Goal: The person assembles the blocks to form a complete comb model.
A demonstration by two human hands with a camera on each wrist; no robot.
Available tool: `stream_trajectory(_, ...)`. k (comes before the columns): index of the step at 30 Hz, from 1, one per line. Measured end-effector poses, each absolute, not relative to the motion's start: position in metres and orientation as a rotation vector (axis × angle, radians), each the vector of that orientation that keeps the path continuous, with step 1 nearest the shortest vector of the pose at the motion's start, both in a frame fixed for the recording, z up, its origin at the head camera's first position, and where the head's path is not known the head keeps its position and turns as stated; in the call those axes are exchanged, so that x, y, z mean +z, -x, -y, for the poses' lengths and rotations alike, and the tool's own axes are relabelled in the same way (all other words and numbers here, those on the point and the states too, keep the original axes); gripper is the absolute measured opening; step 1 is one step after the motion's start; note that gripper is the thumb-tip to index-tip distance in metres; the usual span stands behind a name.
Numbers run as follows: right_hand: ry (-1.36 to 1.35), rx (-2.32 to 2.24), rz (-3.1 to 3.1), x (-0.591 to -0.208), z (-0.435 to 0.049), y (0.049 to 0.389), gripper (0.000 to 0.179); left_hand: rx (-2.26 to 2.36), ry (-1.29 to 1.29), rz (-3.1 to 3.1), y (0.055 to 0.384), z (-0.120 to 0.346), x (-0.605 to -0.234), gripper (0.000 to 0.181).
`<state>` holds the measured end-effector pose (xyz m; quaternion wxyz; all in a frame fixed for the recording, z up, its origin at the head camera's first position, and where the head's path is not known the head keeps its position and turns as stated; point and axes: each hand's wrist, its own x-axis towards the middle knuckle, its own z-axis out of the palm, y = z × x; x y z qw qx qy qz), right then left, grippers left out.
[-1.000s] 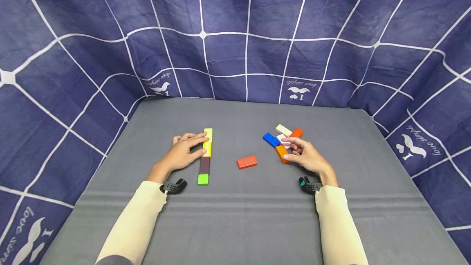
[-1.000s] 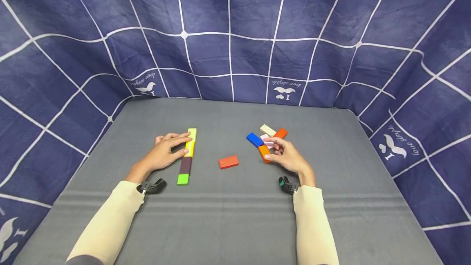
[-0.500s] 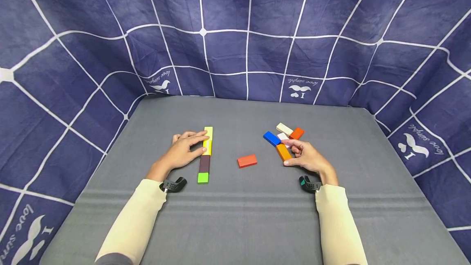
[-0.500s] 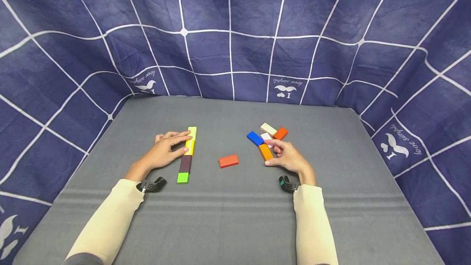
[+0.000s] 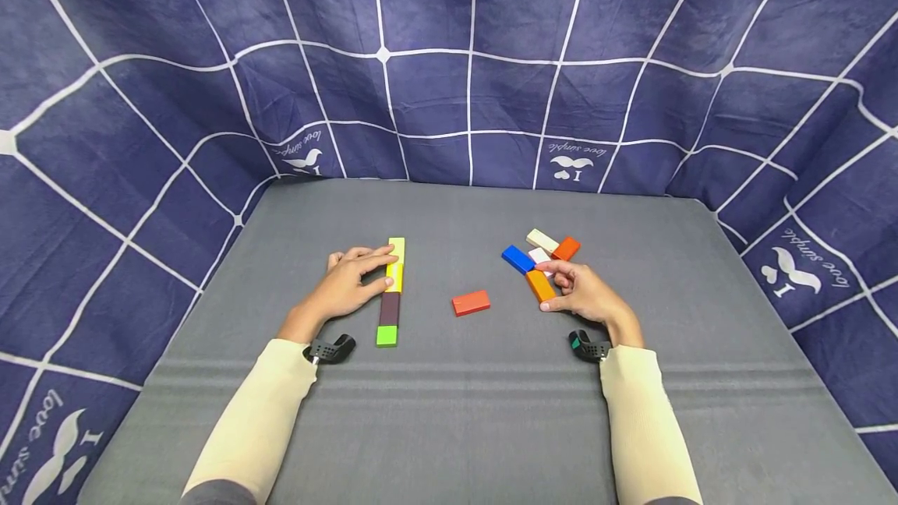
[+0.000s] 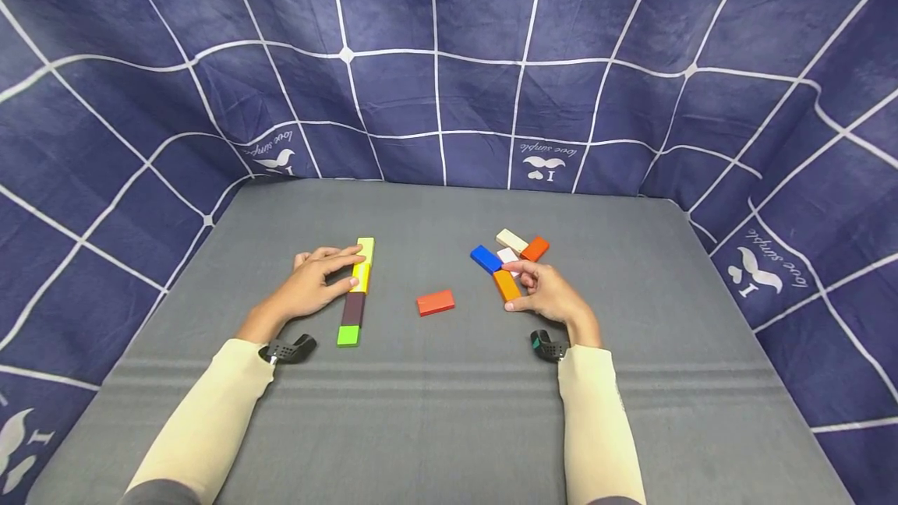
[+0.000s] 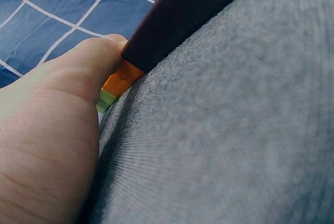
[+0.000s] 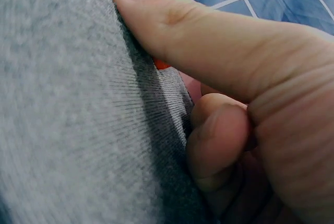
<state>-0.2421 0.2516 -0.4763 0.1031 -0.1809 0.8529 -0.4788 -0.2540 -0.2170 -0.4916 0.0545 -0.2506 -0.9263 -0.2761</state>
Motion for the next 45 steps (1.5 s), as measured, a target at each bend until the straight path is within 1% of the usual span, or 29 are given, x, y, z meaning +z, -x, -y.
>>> stream_trajectory(16,0.493,-1.435,-2.535,-0.475,-0.247,0.242,0.063,-0.826,0.765,2.816,0.253,0.219,-0.492,0.048)
stream_trajectory(26,0.521,-1.649,-2.515,-0.469,-0.246,0.239,0.063,-0.835,0.760,2.818,0.254,0.217,-0.490,0.047)
stream_trajectory(33,0.541,-1.702,-2.558,-0.454,-0.237,0.237,0.064,-0.836,0.770,2.815,0.252,0.217,-0.488,0.048)
stream_trajectory(40,0.544,-1.701,-2.603,-0.424,-0.211,0.229,0.067,-0.843,0.767,2.810,0.252,0.217,-0.486,0.047)
stream_trajectory(45,0.543,-1.743,-2.589,-0.416,-0.188,0.223,0.065,-0.842,0.766,2.823,0.252,0.218,-0.487,0.048)
